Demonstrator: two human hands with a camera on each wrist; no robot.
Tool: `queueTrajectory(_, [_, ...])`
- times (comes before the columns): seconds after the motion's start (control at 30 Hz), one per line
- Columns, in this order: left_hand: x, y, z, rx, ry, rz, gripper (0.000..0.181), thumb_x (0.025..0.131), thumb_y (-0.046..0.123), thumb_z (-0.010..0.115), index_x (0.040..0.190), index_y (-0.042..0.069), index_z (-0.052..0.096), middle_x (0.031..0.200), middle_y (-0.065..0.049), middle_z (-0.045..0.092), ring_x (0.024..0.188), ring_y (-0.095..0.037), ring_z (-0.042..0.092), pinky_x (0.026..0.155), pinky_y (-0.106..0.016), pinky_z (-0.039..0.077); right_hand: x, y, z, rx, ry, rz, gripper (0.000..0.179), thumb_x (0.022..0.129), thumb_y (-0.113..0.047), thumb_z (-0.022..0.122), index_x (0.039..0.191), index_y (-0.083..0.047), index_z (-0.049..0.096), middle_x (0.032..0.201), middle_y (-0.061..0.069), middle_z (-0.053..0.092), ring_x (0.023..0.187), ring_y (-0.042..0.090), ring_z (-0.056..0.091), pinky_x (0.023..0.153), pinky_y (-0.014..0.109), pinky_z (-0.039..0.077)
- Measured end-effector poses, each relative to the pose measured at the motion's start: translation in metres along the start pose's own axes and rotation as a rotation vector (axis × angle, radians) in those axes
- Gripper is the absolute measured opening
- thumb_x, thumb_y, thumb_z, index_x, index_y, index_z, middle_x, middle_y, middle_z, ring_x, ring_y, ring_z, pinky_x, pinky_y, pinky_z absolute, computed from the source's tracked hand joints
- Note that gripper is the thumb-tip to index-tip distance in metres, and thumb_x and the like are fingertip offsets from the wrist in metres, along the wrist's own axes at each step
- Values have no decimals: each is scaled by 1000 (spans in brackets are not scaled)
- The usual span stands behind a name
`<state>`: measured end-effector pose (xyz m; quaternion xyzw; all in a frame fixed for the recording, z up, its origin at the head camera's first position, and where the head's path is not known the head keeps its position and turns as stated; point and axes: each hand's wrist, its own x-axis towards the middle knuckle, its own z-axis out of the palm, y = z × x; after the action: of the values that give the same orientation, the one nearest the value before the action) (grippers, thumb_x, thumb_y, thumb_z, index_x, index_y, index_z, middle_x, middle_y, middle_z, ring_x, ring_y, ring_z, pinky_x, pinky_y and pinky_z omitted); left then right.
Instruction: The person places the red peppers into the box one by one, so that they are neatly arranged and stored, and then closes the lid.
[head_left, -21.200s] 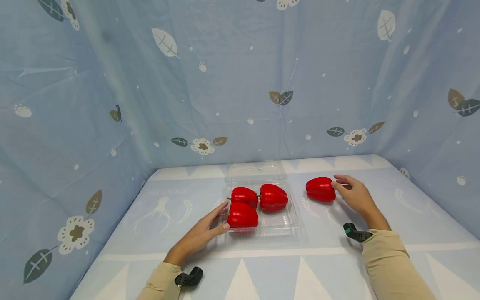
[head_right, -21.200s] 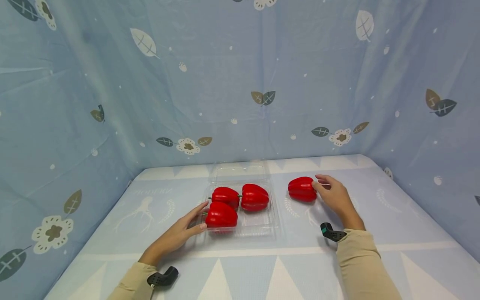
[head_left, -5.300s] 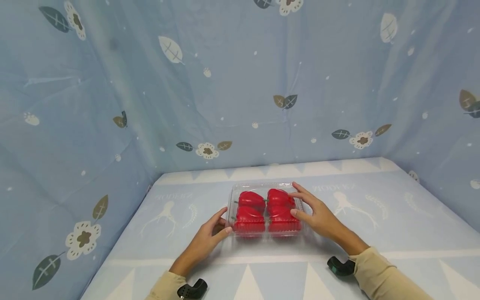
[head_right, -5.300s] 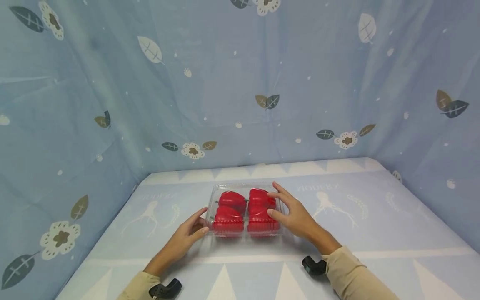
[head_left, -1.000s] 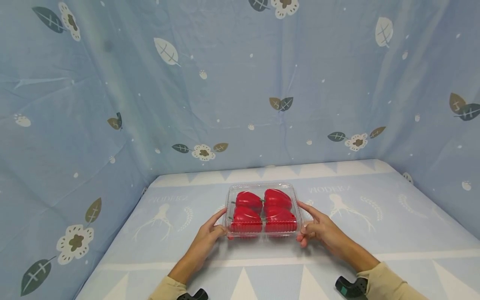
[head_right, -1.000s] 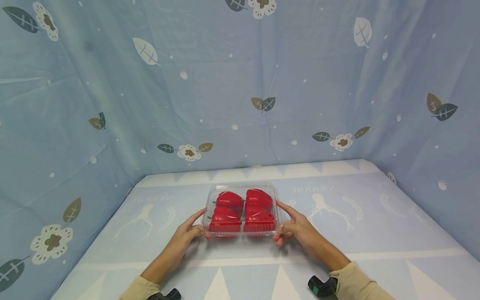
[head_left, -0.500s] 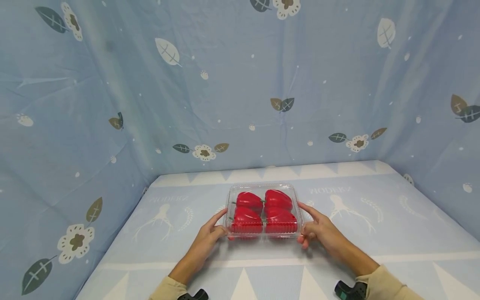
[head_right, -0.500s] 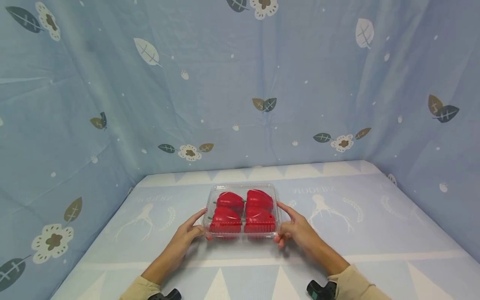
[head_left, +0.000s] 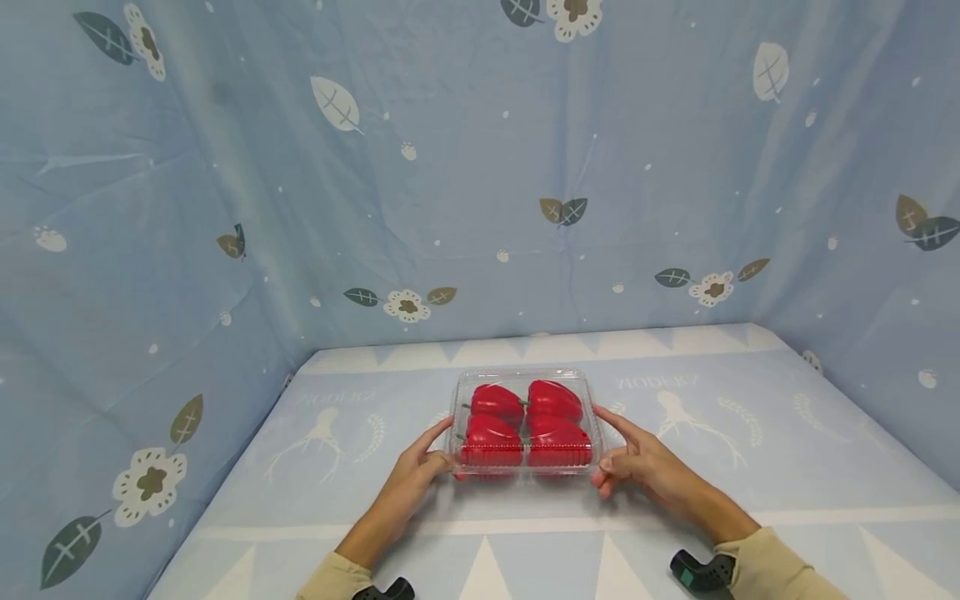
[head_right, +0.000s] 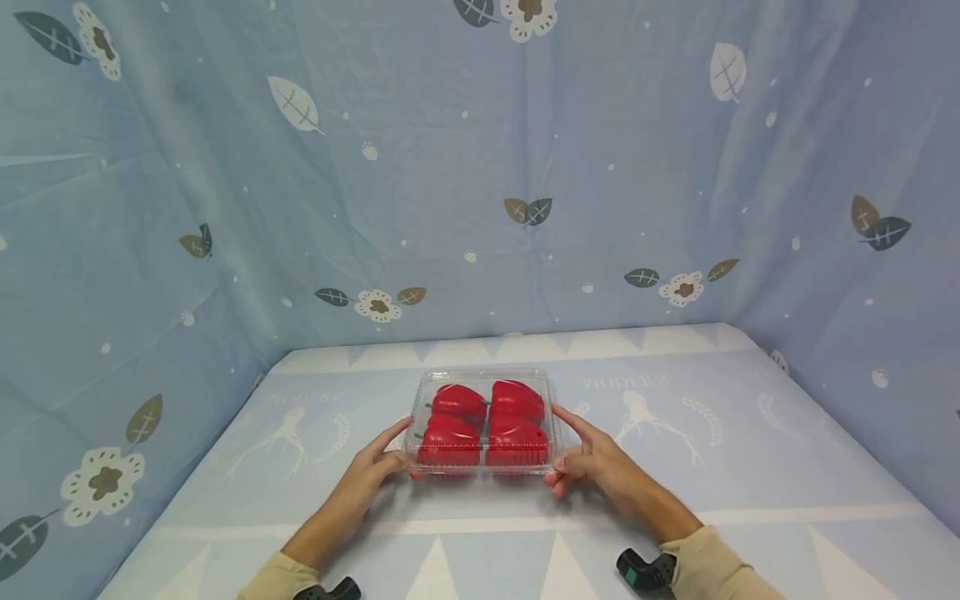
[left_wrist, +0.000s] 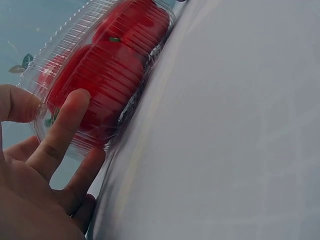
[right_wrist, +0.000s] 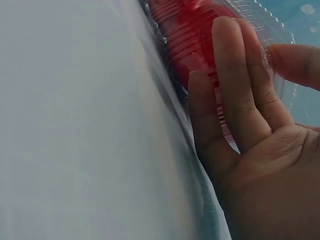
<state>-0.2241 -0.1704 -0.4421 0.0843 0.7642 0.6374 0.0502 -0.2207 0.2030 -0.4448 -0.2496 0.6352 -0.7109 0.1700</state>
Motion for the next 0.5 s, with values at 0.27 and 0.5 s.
queueTrajectory(0.27, [1,0,-2,46,3,43,63,91,8,55,152,18,44,85,-9,71,91,-19,63,95,-40,38,1,-7,-1,-18,56,94,83,98,0,53,162,-10,2,99,25,71,91,41,71,85,52,56])
queueTrajectory(0.5, [3,1,-9,103,21,93,54,94,4,54,147,17,52,85,-6,69,88,-21,62,87,-38,45,2,-15,-5,-111,122,128,76,100,-7,53,162,-13,10,98,25,67,94,46,68,84,50,57])
